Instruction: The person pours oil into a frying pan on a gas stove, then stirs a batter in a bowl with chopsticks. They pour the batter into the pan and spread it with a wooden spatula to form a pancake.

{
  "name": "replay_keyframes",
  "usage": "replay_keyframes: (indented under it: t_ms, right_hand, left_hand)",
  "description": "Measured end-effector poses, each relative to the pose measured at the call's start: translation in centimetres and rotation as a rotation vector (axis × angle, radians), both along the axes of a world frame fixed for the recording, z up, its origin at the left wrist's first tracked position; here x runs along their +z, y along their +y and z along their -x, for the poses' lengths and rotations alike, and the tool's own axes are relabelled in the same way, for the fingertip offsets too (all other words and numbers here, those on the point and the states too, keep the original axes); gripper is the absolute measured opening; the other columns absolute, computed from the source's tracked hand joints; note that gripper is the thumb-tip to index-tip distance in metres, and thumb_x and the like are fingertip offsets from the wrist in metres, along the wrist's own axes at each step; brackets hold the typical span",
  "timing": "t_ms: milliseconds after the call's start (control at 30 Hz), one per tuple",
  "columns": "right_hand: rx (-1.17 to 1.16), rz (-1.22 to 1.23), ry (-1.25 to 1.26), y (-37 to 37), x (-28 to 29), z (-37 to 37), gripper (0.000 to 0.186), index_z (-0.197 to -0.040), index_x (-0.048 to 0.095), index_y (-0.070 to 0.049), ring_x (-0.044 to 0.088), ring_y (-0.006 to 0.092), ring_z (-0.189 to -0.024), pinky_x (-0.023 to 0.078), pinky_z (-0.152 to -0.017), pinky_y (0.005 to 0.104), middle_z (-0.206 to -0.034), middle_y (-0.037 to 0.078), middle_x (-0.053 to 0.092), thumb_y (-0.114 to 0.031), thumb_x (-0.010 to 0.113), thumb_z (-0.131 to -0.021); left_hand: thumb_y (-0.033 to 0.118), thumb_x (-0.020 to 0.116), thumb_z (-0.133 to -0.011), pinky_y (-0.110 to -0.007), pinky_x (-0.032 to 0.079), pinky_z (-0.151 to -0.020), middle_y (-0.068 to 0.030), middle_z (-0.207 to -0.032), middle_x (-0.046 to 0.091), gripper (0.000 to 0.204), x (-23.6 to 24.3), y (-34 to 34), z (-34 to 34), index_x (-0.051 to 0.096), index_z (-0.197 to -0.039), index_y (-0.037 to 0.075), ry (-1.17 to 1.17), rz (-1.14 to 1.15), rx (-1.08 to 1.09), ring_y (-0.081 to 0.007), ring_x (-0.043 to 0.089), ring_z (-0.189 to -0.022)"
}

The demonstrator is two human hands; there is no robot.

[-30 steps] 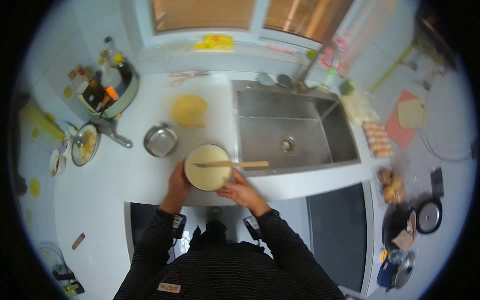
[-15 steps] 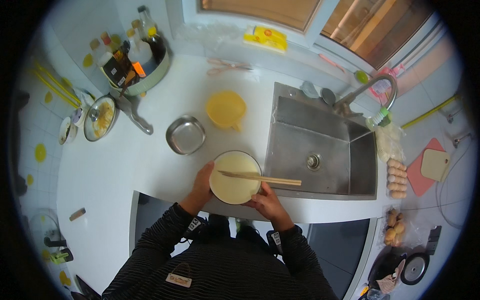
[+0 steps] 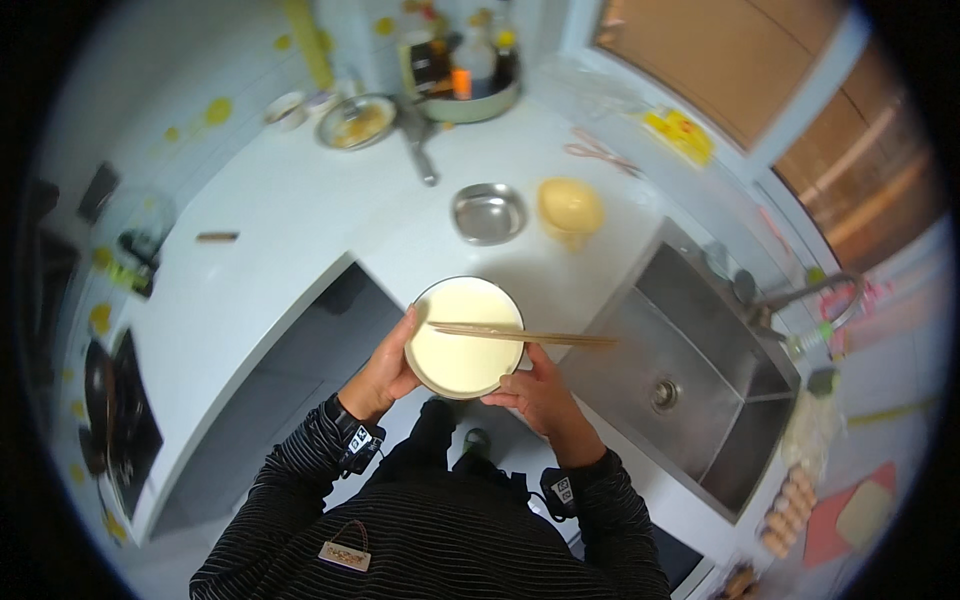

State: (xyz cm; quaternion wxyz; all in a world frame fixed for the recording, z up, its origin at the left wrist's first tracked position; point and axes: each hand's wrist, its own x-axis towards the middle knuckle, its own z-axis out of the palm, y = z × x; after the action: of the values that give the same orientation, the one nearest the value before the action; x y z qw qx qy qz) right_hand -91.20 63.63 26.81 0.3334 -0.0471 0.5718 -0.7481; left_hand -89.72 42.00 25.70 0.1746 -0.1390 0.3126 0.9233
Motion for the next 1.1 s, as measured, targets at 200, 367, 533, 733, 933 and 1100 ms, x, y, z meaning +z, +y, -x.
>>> replay_keyframes:
  t_ms: [200, 367, 533, 733, 933, 1100]
  right_hand:
    - [0.289, 0.096, -0.115, -4.6, 0.4, -1.4, 0.064, -0.137, 0.021, -0.004, 0.062, 0.0232, -0.083, 0.054, -0.069, 0.0346, -0.108, 0.015, 0.054, -0.015, 0.054, -0.084]
    - [0.351, 0.31, -0.03, -10.9, 1.0, -0.7, 0.05, -0.131, 0.031, 0.0, 0.059, 0.019, -0.068, 0.051, -0.056, 0.0342, -0.091, 0.011, 0.057, -0.021, 0.05, -0.09]
    - [0.378, 0.328, 0.18, -21.7, 5.5, -3.7, 0.024, -0.107, 0.049, 0.003, 0.053, 0.0137, -0.054, 0.046, -0.046, 0.026, -0.07, 0.008, 0.052, -0.013, 0.049, -0.09]
    - [0.352, 0.303, 0.496, -35.1, 8.8, -14.3, 0.01, -0.087, 0.057, 0.001, 0.05, 0.0073, -0.048, 0.043, -0.044, 0.0209, -0.065, 0.003, 0.053, -0.009, 0.054, -0.088]
    - [0.745, 0.121, 0.633, -44.4, 11.2, -23.0, 0.016, -0.081, 0.058, 0.002, 0.054, 0.0109, -0.046, 0.044, -0.044, 0.0213, -0.058, 0.008, 0.058, -0.011, 0.053, -0.087]
    - [0.828, -0.043, 0.726, -49.1, 12.8, -25.5, 0.017, -0.082, 0.061, 0.003, 0.057, 0.0086, -0.052, 0.046, -0.047, 0.0192, -0.062, 0.005, 0.059, -0.013, 0.056, -0.086]
  left_hand:
    - [0.045, 0.044, -0.09, -0.04, 0.043, -0.094, -0.0158, -0.13, 0.042, 0.058, 2.5, -4.1, -9.2, 0.034, -0.132, 0.006, -0.007, 0.075, 0.338, -0.0268, 0.046, -0.117]
    - [0.042, 0.046, -0.09, -0.039, 0.045, -0.092, -0.0148, -0.13, 0.043, 0.056, 3.2, -8.7, -16.3, 0.034, -0.132, 0.007, 0.043, 0.081, 0.607, -0.0264, 0.048, -0.115]
    - [0.042, 0.045, -0.09, -0.04, 0.051, -0.083, -0.0131, -0.126, 0.045, 0.052, 4.7, -13.4, -24.3, 0.034, -0.13, 0.011, -0.007, 0.178, 0.869, -0.0251, 0.051, -0.112]
    - [0.041, 0.039, -0.093, -0.04, 0.05, -0.084, -0.0105, -0.125, 0.044, 0.046, 4.5, -20.0, -33.1, 0.034, -0.128, 0.013, 0.011, 0.192, 1.065, -0.0232, 0.05, -0.112]
    - [0.035, 0.04, -0.094, -0.035, 0.056, -0.066, -0.0128, -0.118, 0.049, 0.043, 2.7, -27.5, -40.3, 0.034, -0.128, 0.01, 0.045, 0.225, 1.268, -0.0236, 0.058, -0.099]
    - [0.034, 0.039, -0.094, -0.031, 0.056, -0.064, -0.0138, -0.117, 0.049, 0.044, 1.6, -32.4, -44.3, 0.034, -0.127, 0.005, 0.051, 0.208, 1.338, -0.0226, 0.058, -0.099]
